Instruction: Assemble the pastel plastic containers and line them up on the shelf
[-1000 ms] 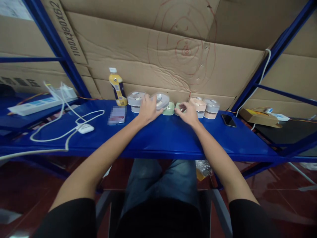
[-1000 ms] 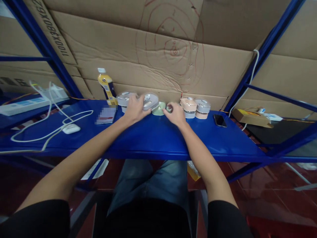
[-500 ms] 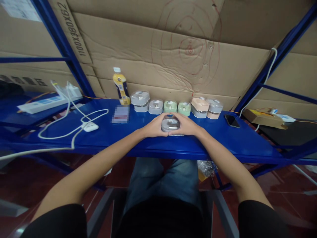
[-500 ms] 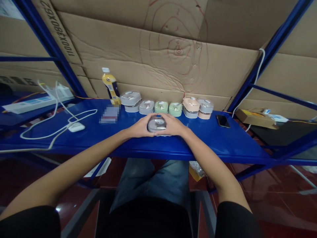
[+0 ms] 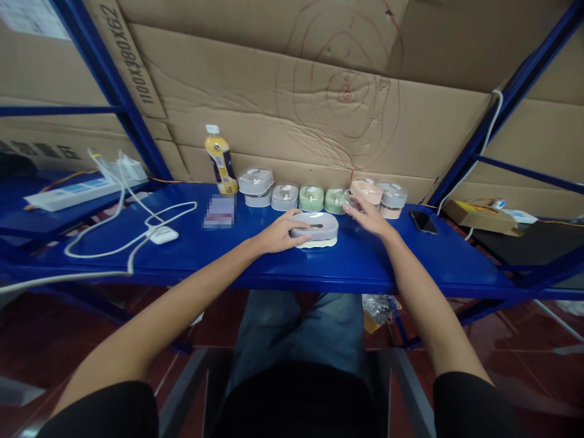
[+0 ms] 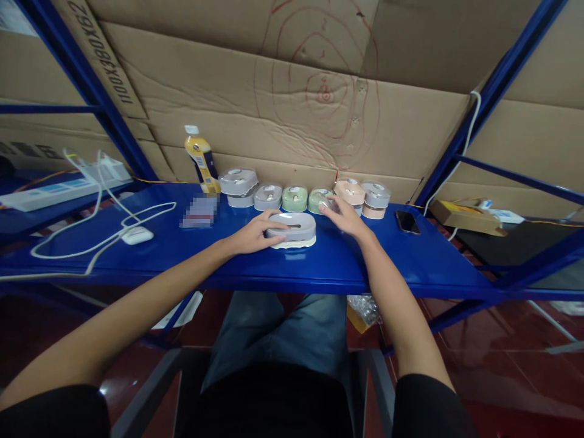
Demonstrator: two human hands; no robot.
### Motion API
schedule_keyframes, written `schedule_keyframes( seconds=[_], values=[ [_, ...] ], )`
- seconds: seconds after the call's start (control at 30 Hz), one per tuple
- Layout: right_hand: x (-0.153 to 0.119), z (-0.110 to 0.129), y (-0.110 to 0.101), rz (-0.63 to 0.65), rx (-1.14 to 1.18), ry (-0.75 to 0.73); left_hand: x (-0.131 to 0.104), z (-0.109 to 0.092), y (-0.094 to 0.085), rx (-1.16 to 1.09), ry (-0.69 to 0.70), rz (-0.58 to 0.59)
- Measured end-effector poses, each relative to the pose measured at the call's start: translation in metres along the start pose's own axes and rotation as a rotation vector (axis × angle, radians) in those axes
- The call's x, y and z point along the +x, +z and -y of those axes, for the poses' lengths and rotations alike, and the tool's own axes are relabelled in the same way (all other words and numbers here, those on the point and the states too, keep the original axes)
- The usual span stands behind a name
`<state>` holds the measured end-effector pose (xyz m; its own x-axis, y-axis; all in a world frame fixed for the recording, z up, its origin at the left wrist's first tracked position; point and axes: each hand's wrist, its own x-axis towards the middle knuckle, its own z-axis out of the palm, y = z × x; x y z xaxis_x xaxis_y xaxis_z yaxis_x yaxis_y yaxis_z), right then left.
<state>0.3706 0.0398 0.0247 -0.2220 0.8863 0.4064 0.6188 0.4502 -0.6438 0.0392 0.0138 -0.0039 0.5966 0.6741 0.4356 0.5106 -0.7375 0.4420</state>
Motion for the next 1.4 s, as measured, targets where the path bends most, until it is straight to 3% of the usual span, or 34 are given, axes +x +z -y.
schedule_keyframes(
  seconds=[0.17,0.33,0.5,0.63,0.8,1.2,1.4],
  values=[
    [-0.001,0.001,0.0,0.066,-0.058,-0.035,-0.008,0.021,-0.019,0.056,-0.066,-0.099],
    [-0.002,0.002,0.001,0.102,-0.107,0.027,-0.018,0.04,-0.032,0.094,-0.169,-0.1],
    [-0.003,0.013,0.008,0.017,0.002,-0.093,-0.012,0.021,-0.019,0.012,-0.069,-0.115],
    [-0.003,0.032,0.023,0.108,0.049,-0.306,-0.004,0.004,-0.001,-0.02,-0.077,-0.074],
    [0.001,0.047,0.046,0.195,-0.034,-0.468,0.001,0.002,0.009,-0.079,-0.065,-0.06],
    [0.01,0.053,0.053,0.344,-0.172,-0.446,0.003,0.01,0.016,-0.06,-0.076,-0.022],
    [0.002,0.043,0.054,0.384,-0.187,-0.419,0.001,0.007,0.012,-0.068,-0.075,-0.029]
  ],
)
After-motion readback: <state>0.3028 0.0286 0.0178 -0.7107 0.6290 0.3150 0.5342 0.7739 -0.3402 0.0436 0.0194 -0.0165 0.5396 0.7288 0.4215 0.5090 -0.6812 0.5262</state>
